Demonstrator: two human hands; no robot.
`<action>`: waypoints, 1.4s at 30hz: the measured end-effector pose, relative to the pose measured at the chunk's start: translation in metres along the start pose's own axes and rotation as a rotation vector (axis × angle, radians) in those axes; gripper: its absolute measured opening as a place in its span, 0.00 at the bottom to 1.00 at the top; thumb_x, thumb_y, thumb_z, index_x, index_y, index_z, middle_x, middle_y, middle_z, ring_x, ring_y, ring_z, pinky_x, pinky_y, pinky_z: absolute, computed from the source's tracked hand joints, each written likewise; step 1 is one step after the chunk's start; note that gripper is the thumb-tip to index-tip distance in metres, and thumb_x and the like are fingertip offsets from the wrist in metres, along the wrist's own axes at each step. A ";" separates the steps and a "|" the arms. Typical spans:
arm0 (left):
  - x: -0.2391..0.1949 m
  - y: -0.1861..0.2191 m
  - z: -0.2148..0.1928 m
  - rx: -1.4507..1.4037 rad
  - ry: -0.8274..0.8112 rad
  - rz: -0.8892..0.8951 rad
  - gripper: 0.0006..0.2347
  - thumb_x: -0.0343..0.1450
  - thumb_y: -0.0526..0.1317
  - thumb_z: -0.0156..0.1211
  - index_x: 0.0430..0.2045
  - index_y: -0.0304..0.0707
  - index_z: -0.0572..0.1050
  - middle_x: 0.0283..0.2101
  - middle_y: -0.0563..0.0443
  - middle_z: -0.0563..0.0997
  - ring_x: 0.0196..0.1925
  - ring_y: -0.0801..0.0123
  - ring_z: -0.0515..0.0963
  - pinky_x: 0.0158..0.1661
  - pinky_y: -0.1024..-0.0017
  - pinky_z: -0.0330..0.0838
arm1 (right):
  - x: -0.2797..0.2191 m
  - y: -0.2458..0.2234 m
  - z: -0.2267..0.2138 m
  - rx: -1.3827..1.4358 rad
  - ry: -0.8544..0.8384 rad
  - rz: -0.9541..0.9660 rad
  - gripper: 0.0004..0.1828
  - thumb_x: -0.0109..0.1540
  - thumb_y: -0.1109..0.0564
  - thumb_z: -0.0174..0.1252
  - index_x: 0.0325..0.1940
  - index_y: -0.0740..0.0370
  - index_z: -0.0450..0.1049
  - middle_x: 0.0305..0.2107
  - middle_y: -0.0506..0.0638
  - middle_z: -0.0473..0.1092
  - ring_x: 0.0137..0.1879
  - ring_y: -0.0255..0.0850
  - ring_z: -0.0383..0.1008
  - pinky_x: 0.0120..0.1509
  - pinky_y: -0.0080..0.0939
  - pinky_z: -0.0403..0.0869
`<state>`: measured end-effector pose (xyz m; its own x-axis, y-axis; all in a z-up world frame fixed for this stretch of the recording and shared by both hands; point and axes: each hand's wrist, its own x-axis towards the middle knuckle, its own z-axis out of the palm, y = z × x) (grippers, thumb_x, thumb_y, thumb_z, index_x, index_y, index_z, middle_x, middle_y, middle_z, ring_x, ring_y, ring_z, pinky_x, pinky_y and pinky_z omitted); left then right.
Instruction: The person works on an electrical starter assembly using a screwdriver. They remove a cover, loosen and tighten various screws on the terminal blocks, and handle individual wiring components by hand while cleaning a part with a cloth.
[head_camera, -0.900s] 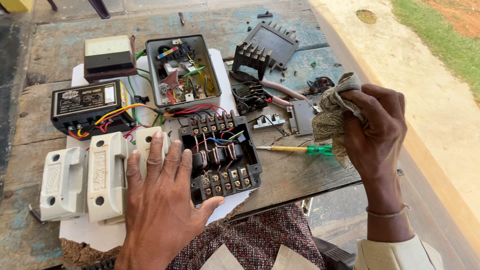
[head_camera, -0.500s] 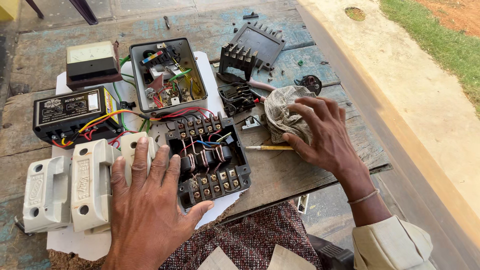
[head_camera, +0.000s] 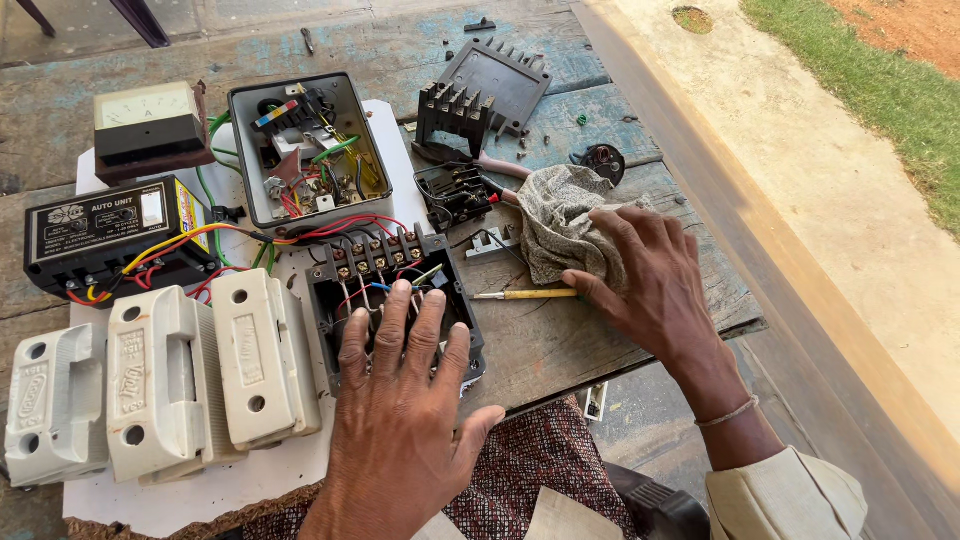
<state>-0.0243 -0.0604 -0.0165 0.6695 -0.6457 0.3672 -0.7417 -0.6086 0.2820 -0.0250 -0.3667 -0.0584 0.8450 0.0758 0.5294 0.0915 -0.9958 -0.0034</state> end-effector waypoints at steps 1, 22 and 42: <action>0.002 0.002 0.002 -0.011 -0.001 0.005 0.32 0.63 0.56 0.64 0.52 0.25 0.73 0.64 0.28 0.64 0.72 0.37 0.52 0.66 0.40 0.37 | 0.001 0.000 0.002 0.025 -0.054 0.023 0.30 0.59 0.40 0.64 0.61 0.55 0.74 0.50 0.55 0.73 0.56 0.51 0.69 0.58 0.50 0.67; 0.041 0.017 0.038 -0.230 0.267 0.028 0.24 0.61 0.25 0.65 0.55 0.29 0.74 0.49 0.38 0.82 0.44 0.55 0.83 0.43 0.61 0.74 | -0.017 -0.053 -0.028 0.894 -0.080 0.147 0.16 0.66 0.56 0.60 0.58 0.60 0.75 0.51 0.52 0.76 0.57 0.46 0.74 0.63 0.49 0.72; 0.064 0.006 0.052 0.046 0.409 0.024 0.18 0.66 0.29 0.66 0.51 0.26 0.75 0.40 0.39 0.83 0.44 0.57 0.83 0.44 0.61 0.74 | -0.024 0.029 -0.044 0.297 -0.212 0.578 0.14 0.73 0.51 0.47 0.52 0.63 0.72 0.36 0.51 0.71 0.30 0.40 0.66 0.34 0.41 0.70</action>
<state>0.0160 -0.1291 -0.0374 0.5735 -0.4293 0.6977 -0.7482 -0.6213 0.2327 -0.0657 -0.3999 -0.0342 0.8837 -0.4254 0.1951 -0.2904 -0.8254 -0.4841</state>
